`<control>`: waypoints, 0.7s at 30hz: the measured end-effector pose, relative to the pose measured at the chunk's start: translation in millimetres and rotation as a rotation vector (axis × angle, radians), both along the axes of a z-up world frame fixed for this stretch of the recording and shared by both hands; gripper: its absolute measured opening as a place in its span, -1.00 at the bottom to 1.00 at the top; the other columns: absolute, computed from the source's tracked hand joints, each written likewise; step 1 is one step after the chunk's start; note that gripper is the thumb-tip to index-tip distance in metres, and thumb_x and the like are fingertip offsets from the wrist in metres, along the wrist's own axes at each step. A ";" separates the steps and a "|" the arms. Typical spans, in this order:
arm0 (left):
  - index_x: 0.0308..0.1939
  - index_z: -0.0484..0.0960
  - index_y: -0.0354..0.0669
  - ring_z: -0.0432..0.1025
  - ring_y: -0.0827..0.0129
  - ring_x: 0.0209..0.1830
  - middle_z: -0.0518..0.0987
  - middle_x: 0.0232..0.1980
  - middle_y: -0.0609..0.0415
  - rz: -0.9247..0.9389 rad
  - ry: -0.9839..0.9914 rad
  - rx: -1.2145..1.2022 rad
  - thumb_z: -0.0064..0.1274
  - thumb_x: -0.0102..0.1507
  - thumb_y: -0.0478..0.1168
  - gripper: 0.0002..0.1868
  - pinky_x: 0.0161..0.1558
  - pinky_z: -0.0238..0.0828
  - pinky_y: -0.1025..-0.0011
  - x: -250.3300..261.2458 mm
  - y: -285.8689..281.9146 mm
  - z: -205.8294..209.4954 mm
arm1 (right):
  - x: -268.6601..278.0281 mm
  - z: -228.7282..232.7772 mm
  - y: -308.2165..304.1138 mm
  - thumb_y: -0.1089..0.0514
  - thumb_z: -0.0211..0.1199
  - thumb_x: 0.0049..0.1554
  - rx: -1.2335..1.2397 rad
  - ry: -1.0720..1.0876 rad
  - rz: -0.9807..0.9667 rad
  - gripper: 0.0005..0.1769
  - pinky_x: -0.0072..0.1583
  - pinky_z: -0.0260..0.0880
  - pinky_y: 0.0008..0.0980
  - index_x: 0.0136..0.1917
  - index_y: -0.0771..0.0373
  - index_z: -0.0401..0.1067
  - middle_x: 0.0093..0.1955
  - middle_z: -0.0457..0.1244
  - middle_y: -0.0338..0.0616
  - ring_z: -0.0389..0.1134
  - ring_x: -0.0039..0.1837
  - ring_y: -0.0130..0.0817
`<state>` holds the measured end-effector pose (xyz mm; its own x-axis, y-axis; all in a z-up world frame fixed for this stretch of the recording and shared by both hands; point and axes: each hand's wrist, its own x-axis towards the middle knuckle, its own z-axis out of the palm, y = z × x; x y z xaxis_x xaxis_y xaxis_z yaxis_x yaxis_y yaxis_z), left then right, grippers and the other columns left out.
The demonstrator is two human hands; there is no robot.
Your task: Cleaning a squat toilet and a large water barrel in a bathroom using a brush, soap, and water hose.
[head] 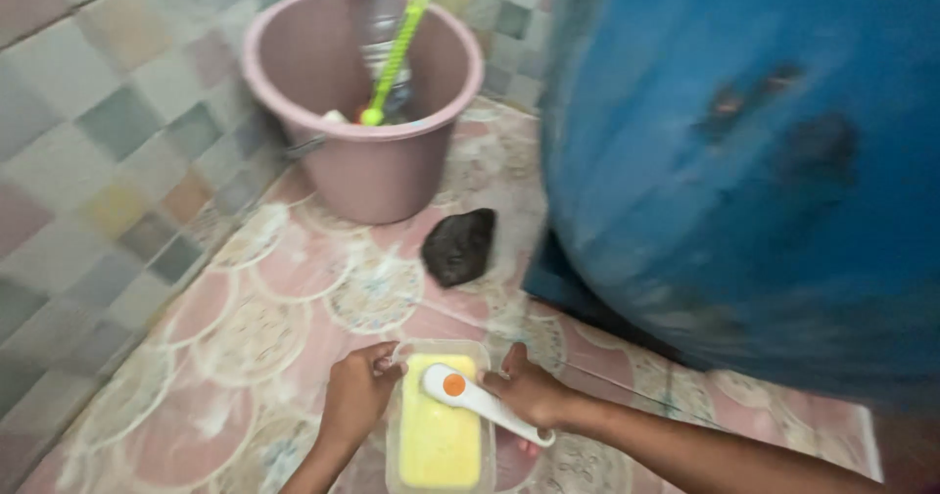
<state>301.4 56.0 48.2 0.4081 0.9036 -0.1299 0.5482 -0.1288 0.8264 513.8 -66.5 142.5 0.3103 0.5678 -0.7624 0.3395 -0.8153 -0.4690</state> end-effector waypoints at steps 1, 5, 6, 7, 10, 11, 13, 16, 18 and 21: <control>0.06 0.71 -0.14 0.67 0.13 -0.22 0.73 -0.20 -0.18 -0.034 -0.008 0.003 0.27 0.10 -0.17 -0.56 -0.13 0.56 0.30 13.8 -2.0 9.4 | 11.7 -0.6 -10.4 -0.17 0.04 0.32 0.003 -0.008 -0.034 -0.38 -0.31 0.43 -0.04 0.35 0.30 -0.07 -0.31 0.31 0.12 0.36 -0.36 -0.02; 0.05 0.72 -0.16 0.66 0.09 -0.19 0.73 -0.21 -0.17 -0.235 -0.010 -0.016 0.26 0.08 -0.17 -0.56 -0.13 0.55 0.26 62.4 -18.7 27.0 | 45.0 0.4 -61.3 -0.18 0.02 0.30 0.013 0.339 -0.236 -0.39 -0.42 0.41 -0.22 0.46 0.03 -0.12 -0.25 0.32 -0.02 0.34 -0.44 -0.22; 0.05 0.71 -0.18 0.66 0.07 -0.17 0.72 -0.20 -0.18 -0.292 -0.044 0.008 0.26 0.08 -0.17 -0.56 -0.12 0.55 0.26 74.6 -21.9 26.6 | 51.6 2.3 -72.3 -0.13 0.02 0.29 0.044 0.405 -0.301 -0.41 -0.39 0.44 -0.23 0.48 -0.02 -0.10 -0.18 0.38 -0.06 0.38 -0.41 -0.24; 0.05 0.71 -0.18 0.66 0.07 -0.17 0.72 -0.20 -0.18 -0.326 -0.048 0.013 0.26 0.08 -0.17 -0.56 -0.12 0.55 0.26 86.8 -27.6 25.7 | 62.1 -18.7 -89.1 -0.13 0.02 0.29 0.057 0.400 -0.333 -0.41 -0.39 0.44 -0.23 0.48 -0.02 -0.10 -0.18 0.38 -0.06 0.38 -0.41 -0.24; -0.01 0.71 -0.17 0.65 0.06 -0.17 0.71 -0.23 -0.15 -0.454 0.024 -0.012 0.29 0.09 -0.14 -0.59 -0.13 0.57 0.24 121.7 -46.1 31.1 | 92.4 -69.8 -134.2 -0.05 -0.03 0.28 0.193 0.296 -0.351 -0.57 -0.44 0.39 -0.30 0.36 0.10 0.30 -0.21 0.33 -0.13 0.35 -0.42 -0.40; -0.07 0.71 -0.19 0.64 0.04 -0.18 0.71 -0.26 -0.15 -0.511 0.038 -0.008 0.27 0.11 -0.13 -0.65 -0.15 0.55 0.22 132.8 -53.5 37.7 | 101.9 -79.2 -147.5 -0.01 -0.01 0.32 0.295 0.214 -0.278 -0.63 -0.37 0.42 -0.34 0.26 0.17 0.42 -0.18 0.37 -0.12 0.38 -0.36 -0.44; -0.13 0.72 -0.21 0.63 0.02 -0.19 0.71 -0.29 -0.15 -0.600 0.055 -0.001 0.25 0.13 -0.12 -0.69 -0.16 0.54 0.20 150.9 -72.3 66.6 | 110.8 -61.8 -170.8 0.03 0.00 0.35 0.397 0.125 -0.234 -0.64 -0.31 0.45 -0.38 0.17 0.24 0.54 -0.15 0.40 -0.10 0.40 -0.30 -0.49; -0.09 0.72 -0.16 0.66 -0.04 -0.27 0.70 -0.24 -0.18 -0.515 0.022 -0.639 -0.05 0.27 -0.13 -0.70 -0.26 0.63 0.11 173.2 -94.4 117.6 | 122.0 2.7 -199.6 0.03 -0.12 0.30 0.169 0.073 -0.445 -0.62 -0.36 0.42 -0.32 0.11 0.10 0.51 -0.22 0.38 -0.13 0.33 -0.42 -0.37; 0.01 0.66 0.03 0.67 0.01 -0.27 0.76 -0.19 -0.05 -0.697 0.055 -0.488 -0.05 0.26 -0.03 -0.68 -0.20 0.53 0.16 186.8 -104.1 128.1 | 134.0 23.9 -234.0 -0.01 -0.10 0.33 0.167 -0.048 -0.435 -0.61 -0.38 0.36 -0.32 0.25 0.18 0.41 -0.22 0.33 -0.09 0.29 -0.42 -0.39; -0.11 0.75 -0.04 0.61 0.05 -0.13 0.73 -0.13 -0.04 -0.951 -0.179 0.031 -0.01 0.19 -0.07 -0.69 -0.10 0.50 0.18 217.1 -121.2 97.1 | 134.4 87.3 -268.3 -0.13 -0.14 0.33 0.026 -0.128 -0.595 -0.56 -0.37 0.38 -0.30 0.37 0.05 0.24 -0.22 0.34 -0.14 0.29 -0.43 -0.32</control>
